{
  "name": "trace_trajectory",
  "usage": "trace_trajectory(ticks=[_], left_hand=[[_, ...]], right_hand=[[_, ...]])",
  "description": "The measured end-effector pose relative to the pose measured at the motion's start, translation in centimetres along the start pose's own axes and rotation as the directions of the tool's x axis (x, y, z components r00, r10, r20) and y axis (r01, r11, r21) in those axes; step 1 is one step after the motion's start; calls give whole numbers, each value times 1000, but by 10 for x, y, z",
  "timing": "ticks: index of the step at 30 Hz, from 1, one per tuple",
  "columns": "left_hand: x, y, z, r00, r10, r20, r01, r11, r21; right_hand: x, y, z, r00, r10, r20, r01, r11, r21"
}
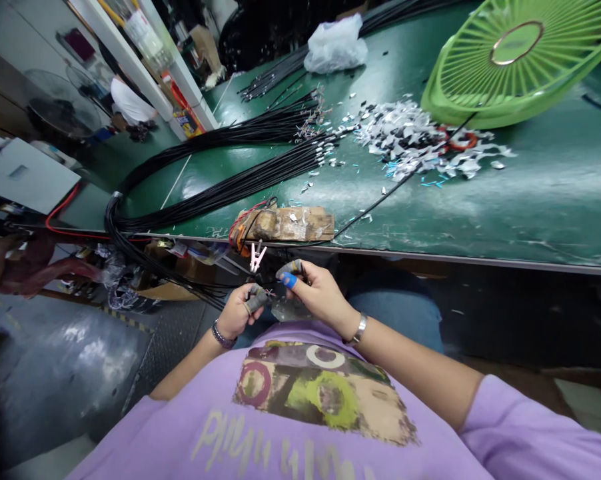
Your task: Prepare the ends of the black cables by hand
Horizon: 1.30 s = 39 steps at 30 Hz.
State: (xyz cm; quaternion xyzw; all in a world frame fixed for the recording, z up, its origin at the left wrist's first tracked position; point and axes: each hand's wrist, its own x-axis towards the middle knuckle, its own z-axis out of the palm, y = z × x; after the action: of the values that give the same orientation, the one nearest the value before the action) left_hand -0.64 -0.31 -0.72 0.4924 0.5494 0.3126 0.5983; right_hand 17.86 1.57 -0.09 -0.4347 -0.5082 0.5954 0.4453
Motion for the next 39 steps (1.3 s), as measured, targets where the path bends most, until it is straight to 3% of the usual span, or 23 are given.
trace_trajectory(ticks=[3, 7, 12, 19, 25, 27, 31, 34, 39], left_hand=[[-1, 0, -5, 999, -1, 55, 2, 1000, -29], [-3, 2, -8, 995, -17, 97, 21, 999, -38], [-4, 5, -6, 991, 3, 130, -6, 1000, 19], [-4, 4, -4, 983, 1, 182, -21, 993, 112], [-3, 6, -6, 960, -35, 277, -7, 989, 147], [-4, 6, -7, 957, -42, 286, -2, 989, 151], [-4, 6, -6, 970, -42, 238, 8, 990, 139], [-3, 5, -5, 987, -18, 162, 6, 997, 75], [0, 4, -3, 999, 23, -27, -24, 998, -54]], right_hand=[[5, 12, -2, 1000, 6, 21, -5, 998, -62], [7, 18, 2, 984, -34, 173, 43, 998, -49], [6, 2, 3, 967, 81, 241, -88, 996, 20], [9, -8, 3, 935, 209, 287, -185, 977, -107], [13, -2, -1, 805, 378, 458, -410, 912, -32], [14, 1, -2, 786, 391, 478, -439, 898, -12], [12, 7, 3, 824, 353, 443, -430, 899, 83], [8, 10, 10, 876, 331, 351, -407, 898, 169], [5, 15, 17, 947, 176, 269, -198, 978, 59]])
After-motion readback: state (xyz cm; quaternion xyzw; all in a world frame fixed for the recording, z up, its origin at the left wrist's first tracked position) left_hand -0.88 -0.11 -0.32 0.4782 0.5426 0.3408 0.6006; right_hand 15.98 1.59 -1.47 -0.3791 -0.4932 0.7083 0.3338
